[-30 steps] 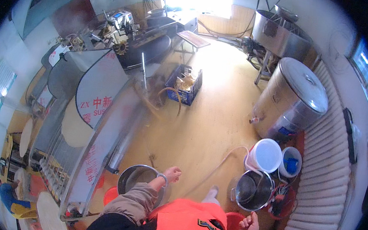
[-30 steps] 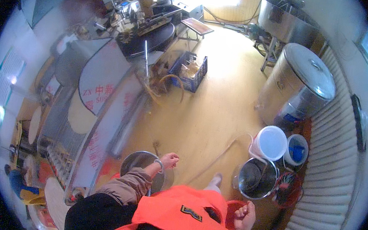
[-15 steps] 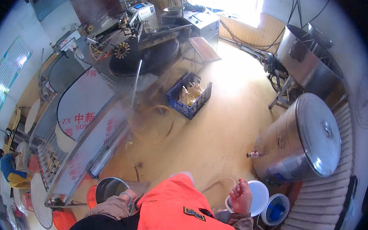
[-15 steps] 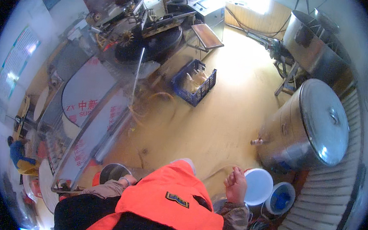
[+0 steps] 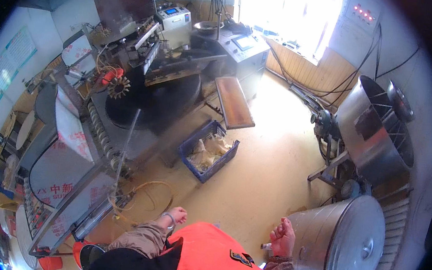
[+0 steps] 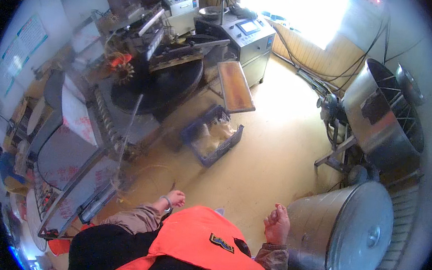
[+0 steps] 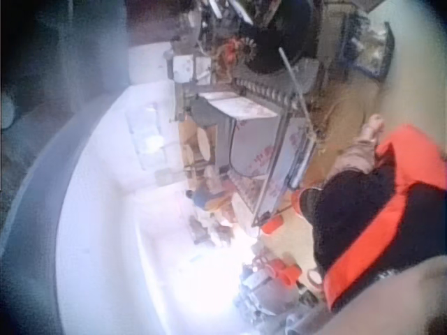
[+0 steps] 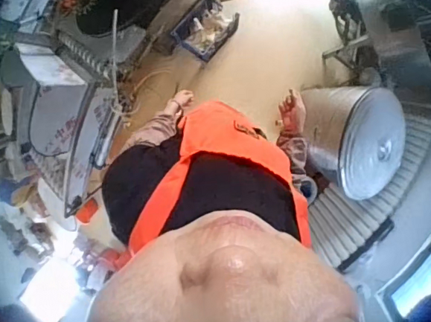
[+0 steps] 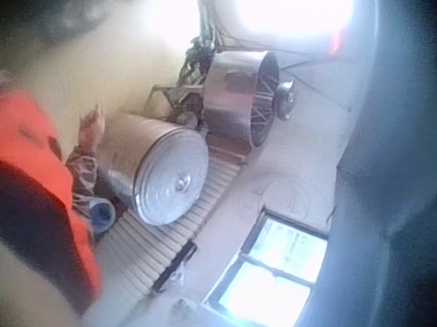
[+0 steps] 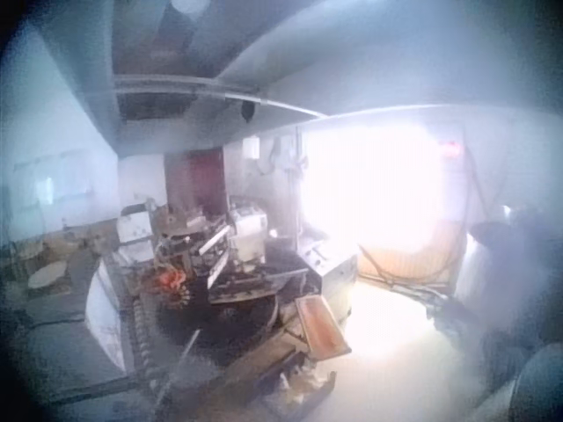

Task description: The person operates a dough sheeter machine, feeds dough through rollers, and stacks the resulting thin sheets. They then wipe a large circular pan with a cloth, handle a plastic lid, and pour a white liquid from a bucket through a sieve into a metal bowl.

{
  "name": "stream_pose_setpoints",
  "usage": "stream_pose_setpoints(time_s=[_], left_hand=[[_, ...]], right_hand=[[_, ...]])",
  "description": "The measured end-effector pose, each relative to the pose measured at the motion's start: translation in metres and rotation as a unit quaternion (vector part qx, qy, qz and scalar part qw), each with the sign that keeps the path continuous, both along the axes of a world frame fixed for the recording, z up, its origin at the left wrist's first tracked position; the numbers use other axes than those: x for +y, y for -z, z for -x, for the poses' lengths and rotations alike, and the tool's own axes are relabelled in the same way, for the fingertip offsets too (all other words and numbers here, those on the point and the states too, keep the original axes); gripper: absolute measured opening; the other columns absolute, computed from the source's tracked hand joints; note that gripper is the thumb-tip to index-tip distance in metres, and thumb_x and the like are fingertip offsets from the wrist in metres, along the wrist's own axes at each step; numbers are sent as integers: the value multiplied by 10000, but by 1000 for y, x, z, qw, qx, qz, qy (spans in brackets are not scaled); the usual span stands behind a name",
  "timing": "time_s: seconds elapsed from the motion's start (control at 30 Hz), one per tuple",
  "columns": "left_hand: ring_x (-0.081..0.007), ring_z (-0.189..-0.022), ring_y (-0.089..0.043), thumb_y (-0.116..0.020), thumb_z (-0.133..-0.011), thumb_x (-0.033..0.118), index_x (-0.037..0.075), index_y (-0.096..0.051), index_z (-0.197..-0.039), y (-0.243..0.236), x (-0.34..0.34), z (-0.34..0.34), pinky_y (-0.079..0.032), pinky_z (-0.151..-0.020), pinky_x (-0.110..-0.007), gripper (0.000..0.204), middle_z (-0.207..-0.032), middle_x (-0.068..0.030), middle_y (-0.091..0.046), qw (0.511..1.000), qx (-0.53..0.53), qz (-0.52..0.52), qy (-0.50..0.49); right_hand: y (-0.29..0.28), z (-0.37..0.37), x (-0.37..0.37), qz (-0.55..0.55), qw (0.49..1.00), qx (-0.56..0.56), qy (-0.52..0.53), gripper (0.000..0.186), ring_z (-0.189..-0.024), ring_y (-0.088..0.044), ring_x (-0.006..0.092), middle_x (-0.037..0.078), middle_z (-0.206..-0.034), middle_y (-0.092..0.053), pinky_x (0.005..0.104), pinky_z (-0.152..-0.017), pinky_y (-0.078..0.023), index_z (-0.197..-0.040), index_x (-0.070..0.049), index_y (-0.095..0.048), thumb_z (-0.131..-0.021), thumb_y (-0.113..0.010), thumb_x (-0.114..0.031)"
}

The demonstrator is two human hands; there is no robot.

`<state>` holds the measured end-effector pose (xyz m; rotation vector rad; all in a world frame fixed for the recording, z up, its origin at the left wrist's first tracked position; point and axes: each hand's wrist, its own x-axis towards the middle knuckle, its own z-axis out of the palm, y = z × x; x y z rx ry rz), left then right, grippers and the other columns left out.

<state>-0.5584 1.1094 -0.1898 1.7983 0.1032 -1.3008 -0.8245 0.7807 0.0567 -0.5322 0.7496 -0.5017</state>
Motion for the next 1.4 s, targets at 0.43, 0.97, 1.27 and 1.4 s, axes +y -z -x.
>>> stream_pose_setpoints(time_s=[0.43,0.97,1.27,1.4], left_hand=[[-120,-727,-589,-585,-876,233,25,-534,-1101,-107,-339,-156,-503,-640,-262,311,-848,-56,-608,985,-38,141,91],[-98,-708,-558,-577,-858,238,12,-556,-1074,-161,-628,-325,-470,-668,-262,313,-769,-33,-591,973,-183,133,-49],[-182,-730,-584,-576,-836,234,36,-559,-1070,-199,-731,-519,-465,-680,-314,308,-781,-99,-607,941,-315,85,-88],[-190,-744,-613,-580,-839,196,41,-554,-1075,-209,-737,-560,-480,-679,-322,283,-807,-116,-624,933,-322,55,-152]], right_hand=[[39,-201,-371,179,963,122,-163,243,-705,-561,96,40,-887,-608,223,-582,-452,-1112,-66,-545,-927,-498,-216],[43,-771,-645,709,611,11,-352,288,-962,-607,273,156,-1050,-628,340,-848,-457,-1097,-55,-615,-850,-551,-189],[0,-1059,-717,872,356,23,-336,414,-1073,-494,356,152,-1167,-550,423,-939,-398,-1232,-99,-495,-819,-473,-108],[12,-1185,-725,895,291,9,-337,507,-1117,-476,352,153,-1254,-492,405,-978,-374,-1280,-71,-443,-775,-480,-56]])
